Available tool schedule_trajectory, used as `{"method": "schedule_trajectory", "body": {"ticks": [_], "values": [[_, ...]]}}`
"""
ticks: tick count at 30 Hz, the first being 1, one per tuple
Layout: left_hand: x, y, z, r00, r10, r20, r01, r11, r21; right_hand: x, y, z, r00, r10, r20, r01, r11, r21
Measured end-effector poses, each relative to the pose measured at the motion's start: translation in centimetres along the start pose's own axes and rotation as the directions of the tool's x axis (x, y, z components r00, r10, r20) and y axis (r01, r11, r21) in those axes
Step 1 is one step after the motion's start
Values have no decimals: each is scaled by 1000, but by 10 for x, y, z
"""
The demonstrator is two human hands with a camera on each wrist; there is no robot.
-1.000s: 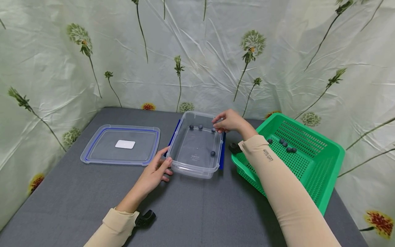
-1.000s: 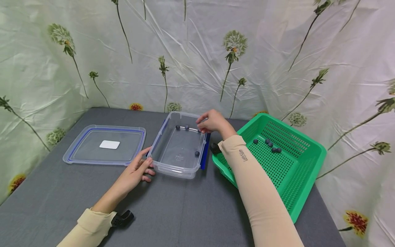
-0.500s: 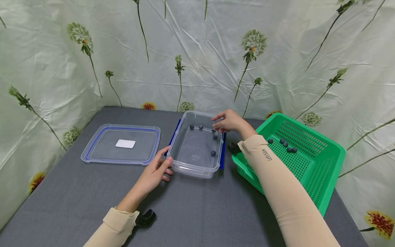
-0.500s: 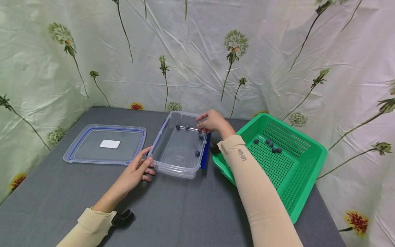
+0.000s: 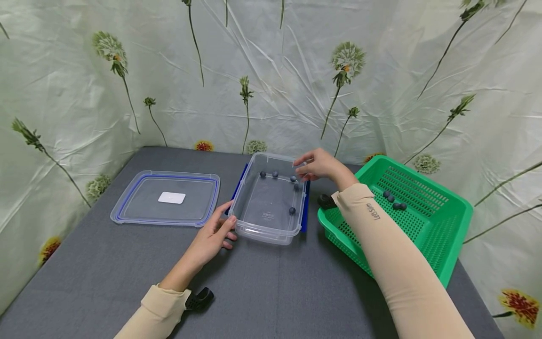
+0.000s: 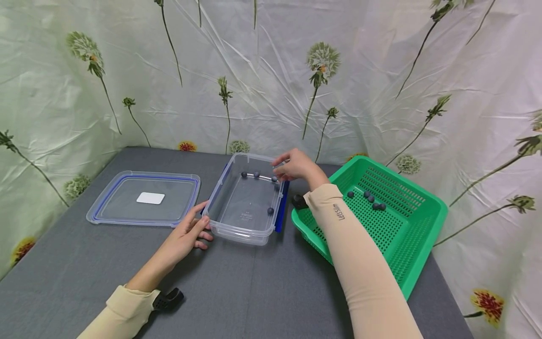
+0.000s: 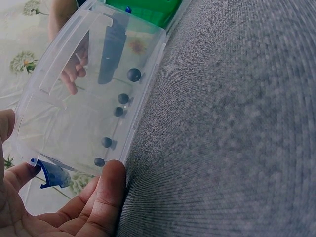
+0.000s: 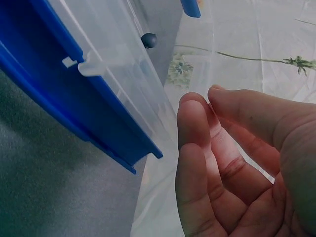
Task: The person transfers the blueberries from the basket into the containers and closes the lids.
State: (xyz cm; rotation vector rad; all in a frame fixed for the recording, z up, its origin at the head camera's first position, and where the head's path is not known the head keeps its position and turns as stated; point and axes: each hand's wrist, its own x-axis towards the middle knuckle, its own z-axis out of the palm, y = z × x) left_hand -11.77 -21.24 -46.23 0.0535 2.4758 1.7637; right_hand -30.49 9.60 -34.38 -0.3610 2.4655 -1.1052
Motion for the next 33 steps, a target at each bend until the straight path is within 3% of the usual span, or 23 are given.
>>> {"method": "schedule_trajectory", "body": {"ticks": [13, 33], "values": [[2, -2, 1, 1000, -1, -8, 1, 1000, -5, -9, 5, -18, 1000, 3, -16, -3, 1000, -7], [1, -4, 2, 1000, -3, -17, 3, 1000, -1, -40, 27, -59, 1000, -6, -25, 7, 1000, 16]]}}
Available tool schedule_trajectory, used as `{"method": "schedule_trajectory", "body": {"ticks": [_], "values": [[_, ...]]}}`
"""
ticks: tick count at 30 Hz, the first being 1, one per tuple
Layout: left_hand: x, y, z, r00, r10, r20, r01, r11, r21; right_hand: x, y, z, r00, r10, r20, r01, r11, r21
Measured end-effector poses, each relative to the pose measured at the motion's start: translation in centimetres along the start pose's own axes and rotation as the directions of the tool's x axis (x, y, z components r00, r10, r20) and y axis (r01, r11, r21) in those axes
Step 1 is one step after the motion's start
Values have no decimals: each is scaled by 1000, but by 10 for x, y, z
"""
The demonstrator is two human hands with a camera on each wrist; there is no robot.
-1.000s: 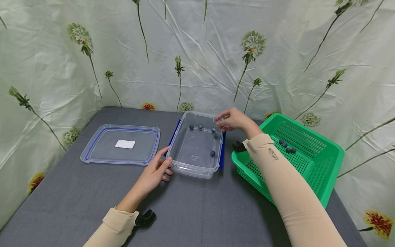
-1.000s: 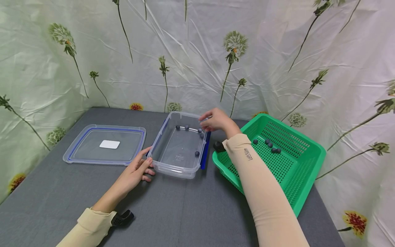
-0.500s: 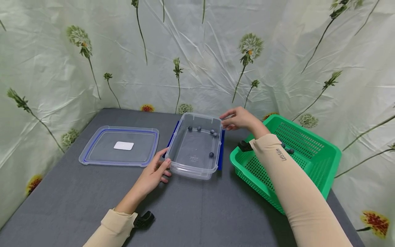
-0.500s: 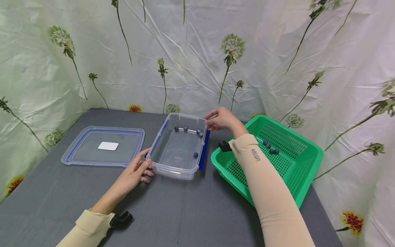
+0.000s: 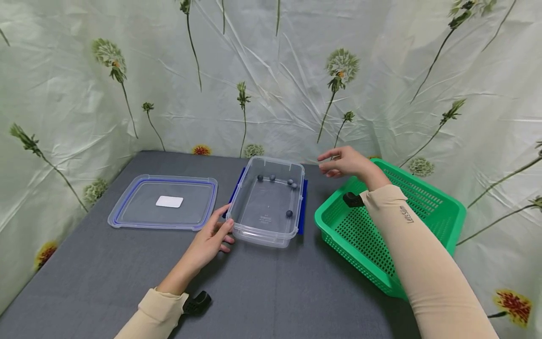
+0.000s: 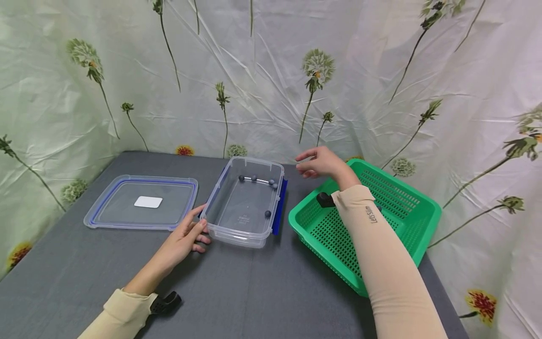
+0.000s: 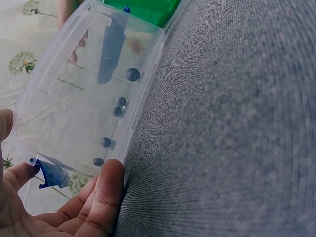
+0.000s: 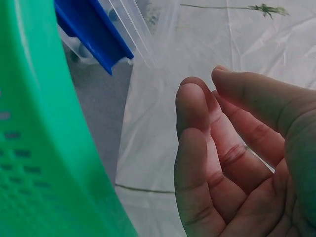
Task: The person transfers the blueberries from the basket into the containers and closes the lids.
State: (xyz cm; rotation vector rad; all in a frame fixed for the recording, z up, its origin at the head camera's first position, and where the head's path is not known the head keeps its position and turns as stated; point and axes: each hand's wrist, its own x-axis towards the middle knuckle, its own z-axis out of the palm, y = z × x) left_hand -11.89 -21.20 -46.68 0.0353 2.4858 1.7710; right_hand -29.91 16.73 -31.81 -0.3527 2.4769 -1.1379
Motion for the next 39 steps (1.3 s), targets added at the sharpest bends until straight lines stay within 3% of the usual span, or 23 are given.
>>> {"method": "schedule_trajectory", "body": {"ticks": [19, 29, 39], "values": [[0, 8, 3, 1000, -21, -9, 21, 1000, 21, -27, 33, -35, 998, 57, -32, -52, 991, 122], [4, 10, 2, 997, -72, 2, 72, 997, 17, -42, 50, -48, 997, 57, -47, -52, 994, 97], [4, 9, 0, 997, -72, 15, 71, 997, 16, -49, 75, -55, 995, 91, -50, -83, 986, 144]]}}
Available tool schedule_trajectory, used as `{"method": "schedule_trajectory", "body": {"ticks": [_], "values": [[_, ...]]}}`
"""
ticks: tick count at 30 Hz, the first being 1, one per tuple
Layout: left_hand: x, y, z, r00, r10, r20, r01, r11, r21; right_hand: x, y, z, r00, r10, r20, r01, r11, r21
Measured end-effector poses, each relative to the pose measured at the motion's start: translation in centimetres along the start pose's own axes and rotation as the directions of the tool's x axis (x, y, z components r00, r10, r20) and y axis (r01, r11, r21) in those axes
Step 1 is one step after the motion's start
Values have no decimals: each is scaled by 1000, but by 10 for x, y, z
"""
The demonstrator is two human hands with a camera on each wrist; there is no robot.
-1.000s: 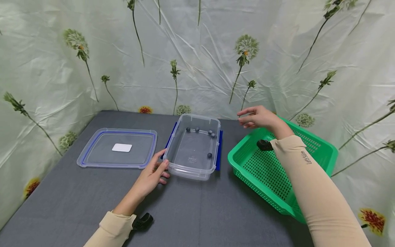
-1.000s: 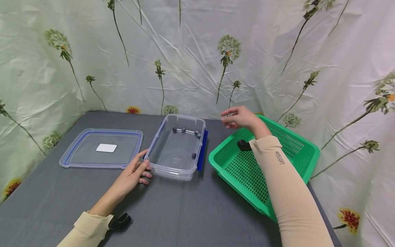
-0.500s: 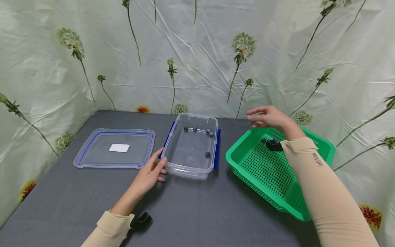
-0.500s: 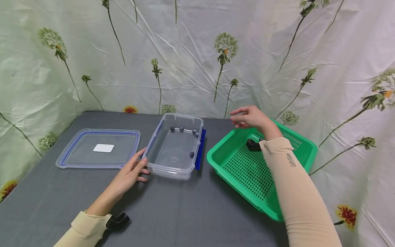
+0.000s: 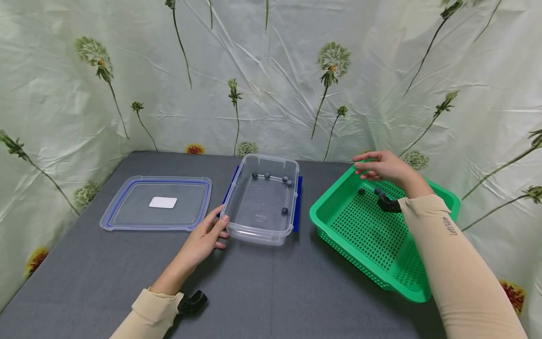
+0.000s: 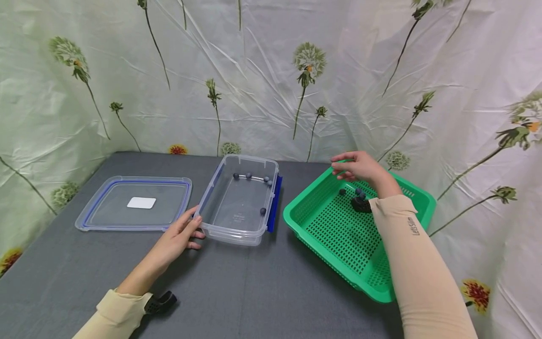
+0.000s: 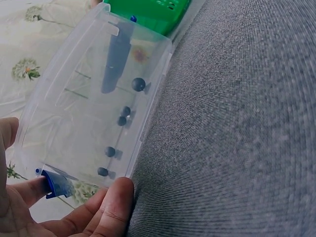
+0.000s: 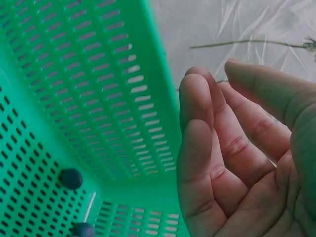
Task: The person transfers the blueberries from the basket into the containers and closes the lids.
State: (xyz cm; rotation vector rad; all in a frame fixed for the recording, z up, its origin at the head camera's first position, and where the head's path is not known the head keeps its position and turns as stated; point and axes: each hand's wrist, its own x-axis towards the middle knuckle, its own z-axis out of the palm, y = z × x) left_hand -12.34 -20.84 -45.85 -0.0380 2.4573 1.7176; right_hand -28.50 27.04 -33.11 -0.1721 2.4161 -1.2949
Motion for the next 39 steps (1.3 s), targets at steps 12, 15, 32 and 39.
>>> {"method": "schedule_trajectory", "body": {"ticks": [12, 15, 32, 39], "values": [[1, -2, 0, 1000, 5, 3, -5, 1000, -4, -5, 22, -9, 998, 60, -17, -60, 998, -2], [1, -2, 0, 1000, 4, 0, -4, 1000, -3, -5, 27, -11, 997, 78, -15, -78, 997, 5], [2, -4, 0, 1000, 2, 12, -2, 1000, -13, -6, 58, -15, 993, 121, -5, -121, 993, -3], [1, -3, -1, 1000, 2, 12, -1, 1000, -18, 1, 69, -7, 983, 182, 33, -181, 983, -31]]}}
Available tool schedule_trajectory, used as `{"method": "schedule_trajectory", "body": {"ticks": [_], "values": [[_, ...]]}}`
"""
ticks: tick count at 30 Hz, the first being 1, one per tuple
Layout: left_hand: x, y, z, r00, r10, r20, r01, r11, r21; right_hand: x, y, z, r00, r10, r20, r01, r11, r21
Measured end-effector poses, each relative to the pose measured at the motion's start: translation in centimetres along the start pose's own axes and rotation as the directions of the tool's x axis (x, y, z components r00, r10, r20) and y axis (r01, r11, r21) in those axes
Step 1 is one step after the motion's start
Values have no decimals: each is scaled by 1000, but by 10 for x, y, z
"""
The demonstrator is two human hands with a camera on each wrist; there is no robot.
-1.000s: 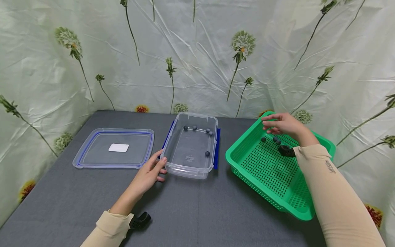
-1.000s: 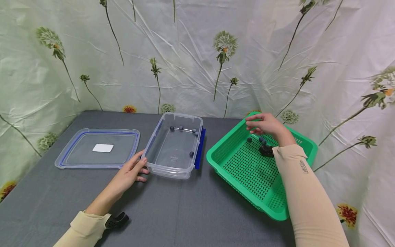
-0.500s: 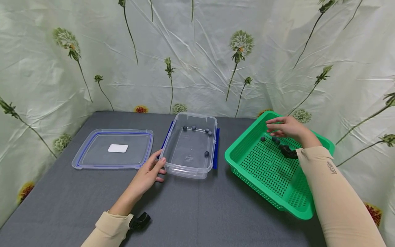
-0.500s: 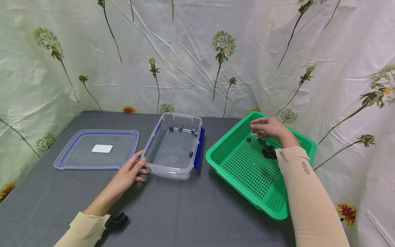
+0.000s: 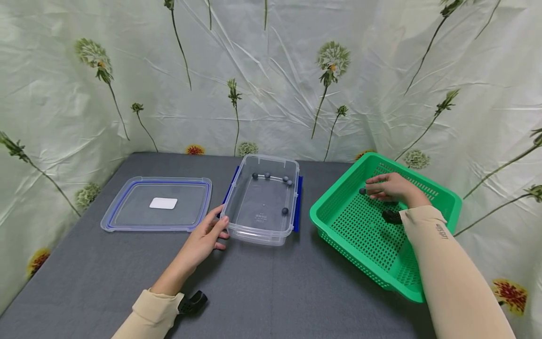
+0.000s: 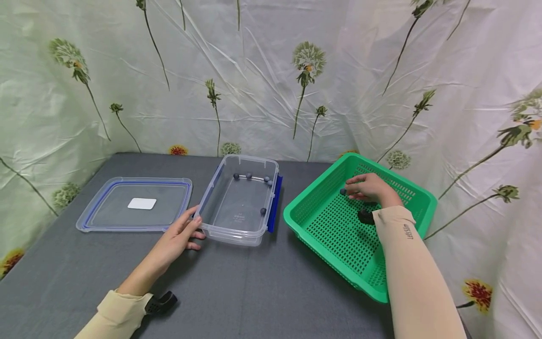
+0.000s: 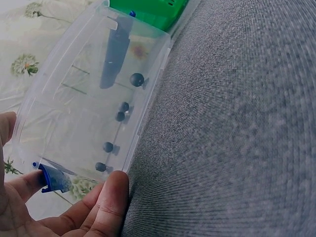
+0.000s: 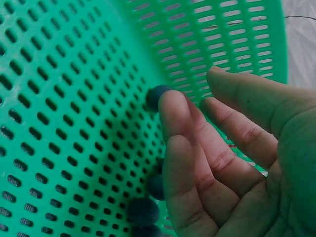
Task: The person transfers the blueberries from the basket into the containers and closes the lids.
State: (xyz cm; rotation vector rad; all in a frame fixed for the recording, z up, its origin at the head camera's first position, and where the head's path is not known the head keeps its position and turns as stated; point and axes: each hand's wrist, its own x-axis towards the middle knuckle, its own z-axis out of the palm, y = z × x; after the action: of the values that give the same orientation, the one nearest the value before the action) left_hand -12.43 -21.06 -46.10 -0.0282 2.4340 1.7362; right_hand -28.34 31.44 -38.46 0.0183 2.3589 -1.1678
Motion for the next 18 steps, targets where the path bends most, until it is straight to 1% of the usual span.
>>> {"method": "schedule_trajectory", "body": {"ticks": [10, 18], "values": [[0, -1, -1, 1000, -1, 8, 1, 1000, 1, 8, -2, 6, 998, 55, 42, -56, 998, 16], [0, -1, -2, 1000, 2, 10, -2, 1000, 0, 15, -6, 17, 996, 69, 51, -71, 997, 36]]}}
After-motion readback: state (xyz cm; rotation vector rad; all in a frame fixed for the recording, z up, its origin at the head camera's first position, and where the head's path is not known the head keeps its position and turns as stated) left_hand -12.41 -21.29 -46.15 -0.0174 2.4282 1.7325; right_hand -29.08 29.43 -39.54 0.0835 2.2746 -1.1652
